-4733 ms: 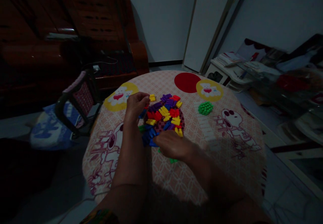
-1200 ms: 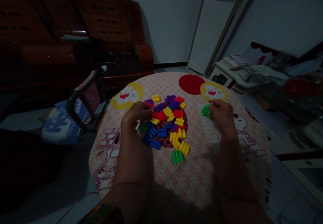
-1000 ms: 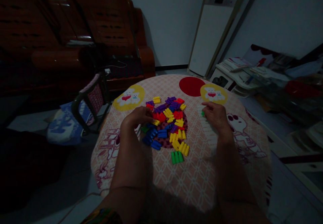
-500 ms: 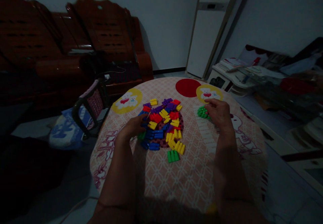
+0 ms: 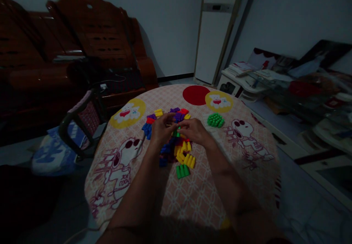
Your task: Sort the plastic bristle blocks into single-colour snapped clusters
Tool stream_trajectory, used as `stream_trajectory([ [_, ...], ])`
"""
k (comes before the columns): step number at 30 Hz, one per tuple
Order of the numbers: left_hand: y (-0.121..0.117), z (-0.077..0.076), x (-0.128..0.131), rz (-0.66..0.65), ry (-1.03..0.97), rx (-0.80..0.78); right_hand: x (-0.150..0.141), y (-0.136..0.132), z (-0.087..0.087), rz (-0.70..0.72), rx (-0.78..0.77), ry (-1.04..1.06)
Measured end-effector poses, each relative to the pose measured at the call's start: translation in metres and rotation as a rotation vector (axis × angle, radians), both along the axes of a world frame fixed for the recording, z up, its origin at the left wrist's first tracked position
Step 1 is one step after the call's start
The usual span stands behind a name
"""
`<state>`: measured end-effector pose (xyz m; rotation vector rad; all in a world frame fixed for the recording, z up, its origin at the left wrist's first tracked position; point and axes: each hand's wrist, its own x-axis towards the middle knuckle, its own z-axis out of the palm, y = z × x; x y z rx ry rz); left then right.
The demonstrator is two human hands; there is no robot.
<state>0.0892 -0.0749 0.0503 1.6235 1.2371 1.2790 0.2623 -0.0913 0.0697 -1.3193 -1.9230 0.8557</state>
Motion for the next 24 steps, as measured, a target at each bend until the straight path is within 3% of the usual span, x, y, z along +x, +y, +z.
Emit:
stream_trajectory([
  [4, -0.002, -0.014, 0.011, -0.031, -0.045, -0.035, -0.001, 0.003, -0.010, -0.021, -0.086, 0.017],
  [8, -0.004, -0.021, 0.016, -0.061, -0.033, -0.034, 0.025, 0.009, -0.009, -0.043, -0.038, 0.015],
  [11, -0.007, -0.019, 0.020, -0.063, 0.109, -0.025, 0.063, 0.010, -0.004, -0.224, 0.022, -0.062],
  [14, -0.009, -0.018, 0.021, -0.045, 0.232, -0.020, 0.102, 0.008, -0.001, -0.450, 0.138, -0.281],
  [17, -0.007, -0.020, 0.018, -0.041, 0.241, -0.018, 0.124, 0.006, -0.005, -0.542, 0.183, -0.458],
  [24, 0.002, -0.023, 0.007, 0.062, 0.130, -0.043, 0.121, 0.009, -0.020, -0.567, 0.208, -0.609],
])
